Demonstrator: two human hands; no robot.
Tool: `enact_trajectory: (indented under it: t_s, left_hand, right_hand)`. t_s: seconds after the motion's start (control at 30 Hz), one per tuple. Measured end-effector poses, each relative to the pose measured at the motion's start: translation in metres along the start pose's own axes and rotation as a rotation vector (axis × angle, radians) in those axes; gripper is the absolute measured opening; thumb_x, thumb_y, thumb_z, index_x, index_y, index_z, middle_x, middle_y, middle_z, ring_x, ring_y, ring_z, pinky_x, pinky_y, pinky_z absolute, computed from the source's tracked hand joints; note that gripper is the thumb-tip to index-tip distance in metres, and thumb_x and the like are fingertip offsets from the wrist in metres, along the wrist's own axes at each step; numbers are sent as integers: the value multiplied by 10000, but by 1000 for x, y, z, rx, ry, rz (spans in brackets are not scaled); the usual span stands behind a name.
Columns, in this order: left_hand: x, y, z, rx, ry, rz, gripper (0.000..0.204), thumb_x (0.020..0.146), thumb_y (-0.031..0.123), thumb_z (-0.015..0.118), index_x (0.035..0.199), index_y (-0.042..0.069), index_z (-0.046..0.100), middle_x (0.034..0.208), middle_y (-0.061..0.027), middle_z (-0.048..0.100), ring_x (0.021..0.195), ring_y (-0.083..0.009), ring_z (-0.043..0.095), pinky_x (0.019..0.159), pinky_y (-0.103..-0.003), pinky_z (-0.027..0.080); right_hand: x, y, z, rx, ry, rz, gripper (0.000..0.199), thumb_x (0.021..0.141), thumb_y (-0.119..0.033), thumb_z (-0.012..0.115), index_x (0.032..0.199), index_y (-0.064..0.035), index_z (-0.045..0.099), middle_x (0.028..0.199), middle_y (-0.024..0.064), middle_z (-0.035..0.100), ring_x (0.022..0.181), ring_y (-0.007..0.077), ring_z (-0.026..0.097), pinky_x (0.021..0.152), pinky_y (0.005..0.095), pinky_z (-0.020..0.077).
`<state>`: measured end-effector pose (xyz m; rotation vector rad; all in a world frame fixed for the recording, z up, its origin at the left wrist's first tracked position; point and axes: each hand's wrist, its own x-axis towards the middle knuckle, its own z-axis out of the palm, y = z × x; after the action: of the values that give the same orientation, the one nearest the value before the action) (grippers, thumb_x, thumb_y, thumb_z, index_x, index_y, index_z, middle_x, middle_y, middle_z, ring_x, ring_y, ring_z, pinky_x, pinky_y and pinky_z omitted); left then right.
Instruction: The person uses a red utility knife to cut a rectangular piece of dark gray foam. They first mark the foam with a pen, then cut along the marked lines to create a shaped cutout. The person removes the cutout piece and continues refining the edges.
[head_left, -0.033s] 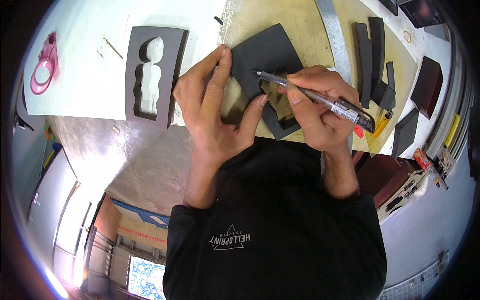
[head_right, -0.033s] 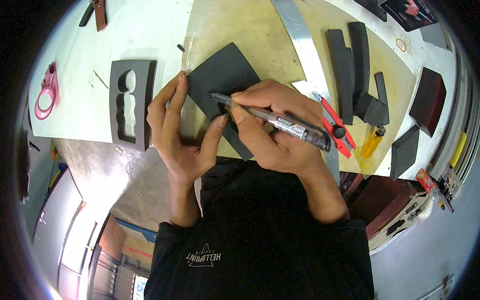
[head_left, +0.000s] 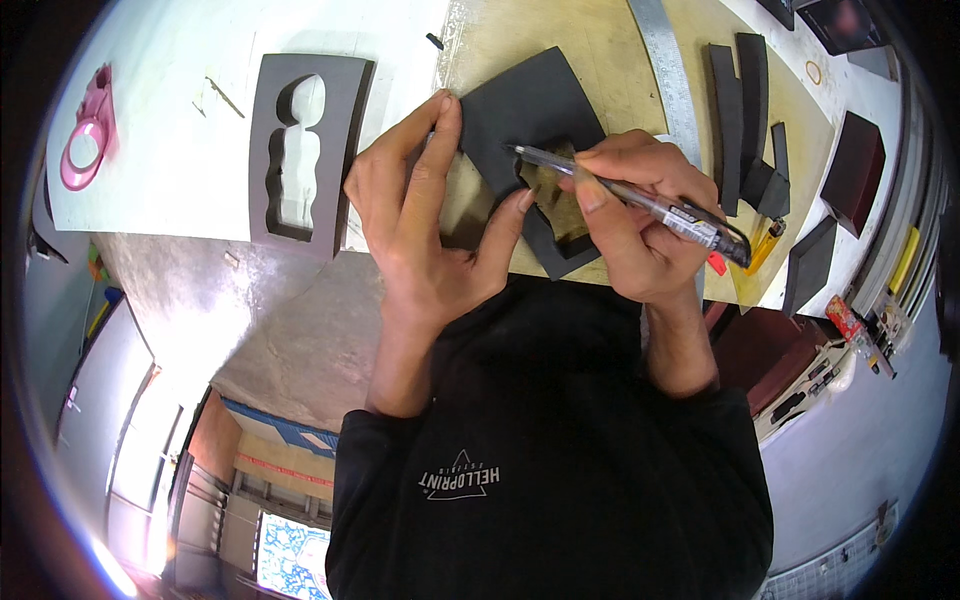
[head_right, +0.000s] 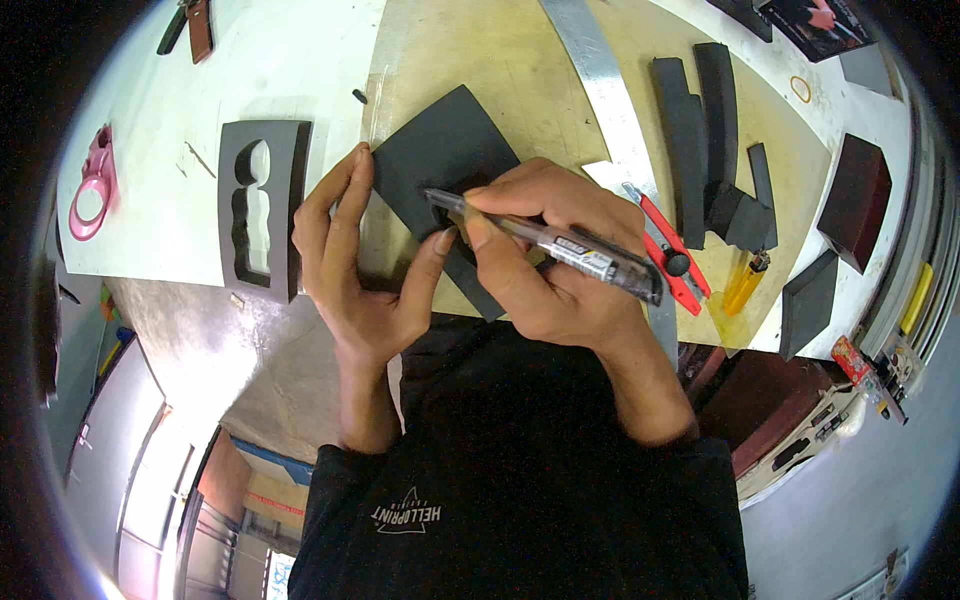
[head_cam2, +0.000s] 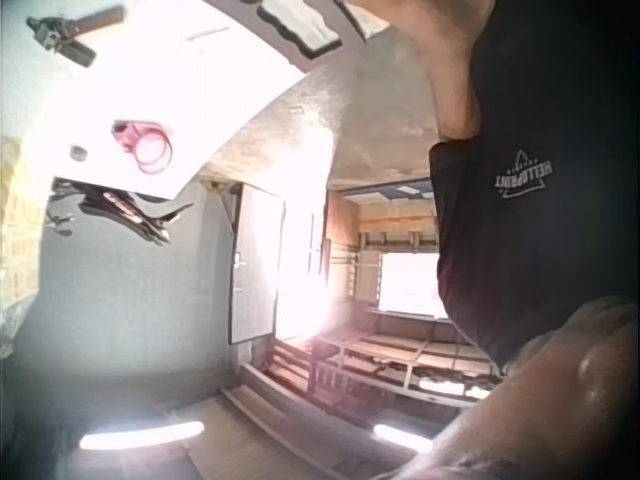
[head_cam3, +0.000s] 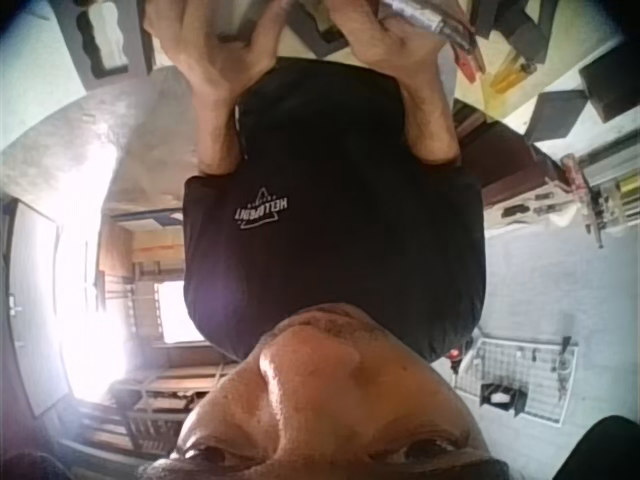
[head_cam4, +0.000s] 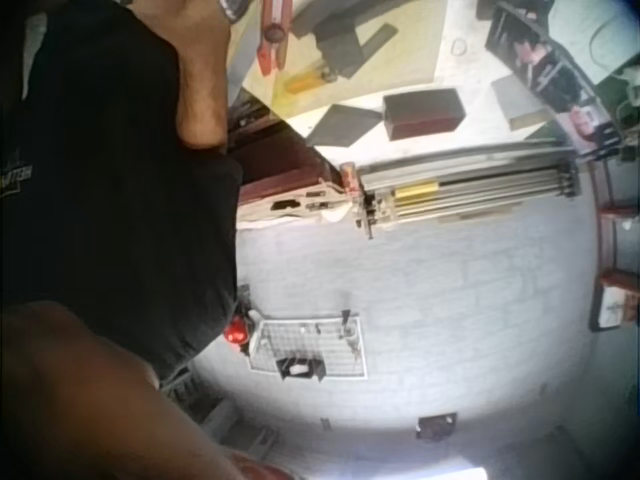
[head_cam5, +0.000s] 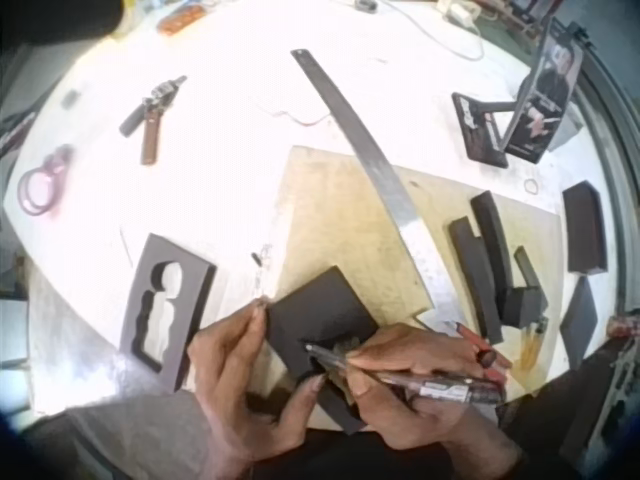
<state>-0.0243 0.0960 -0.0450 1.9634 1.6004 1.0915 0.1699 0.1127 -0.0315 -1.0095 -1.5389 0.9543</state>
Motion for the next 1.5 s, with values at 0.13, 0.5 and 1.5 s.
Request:
enact_trajectory:
  t_s: [0.13, 0.5, 1.5]
  left_hand:
    - [-2, 4, -4, 5, -20, -7, 773, 683, 197, 891, 1380, -12, 631, 1317, -165, 652, 1134, -305, 599, 994, -396, 399]
    - [0, 2, 0, -6, -5, -7, 777, 672, 187, 897, 1375, -17, 637, 1316, -171, 654, 1136, -304, 603, 1003, -396, 400]
    - [1, 2, 0, 7, -10, 0, 771, 687, 196, 892, 1378, -24, 631, 1323, -173, 651, 1143, -305, 598, 1005, -398, 392]
  right_hand:
    - [-8, -9, -1, 156, 103, 136, 136, 868, 39, 731, 1003, 39, 709, 897, 115, 723, 649, 82, 599, 553, 221, 443]
    - [1, -10, 1, 8, 12, 120, 168, 902, 16, 751, 1068, 35, 727, 900, 100, 733, 683, 63, 621, 566, 215, 462]
    - [0, -9, 11, 19, 123, 201, 178, 917, 29, 739, 1092, 52, 717, 904, 100, 750, 774, 84, 691, 629, 207, 521]
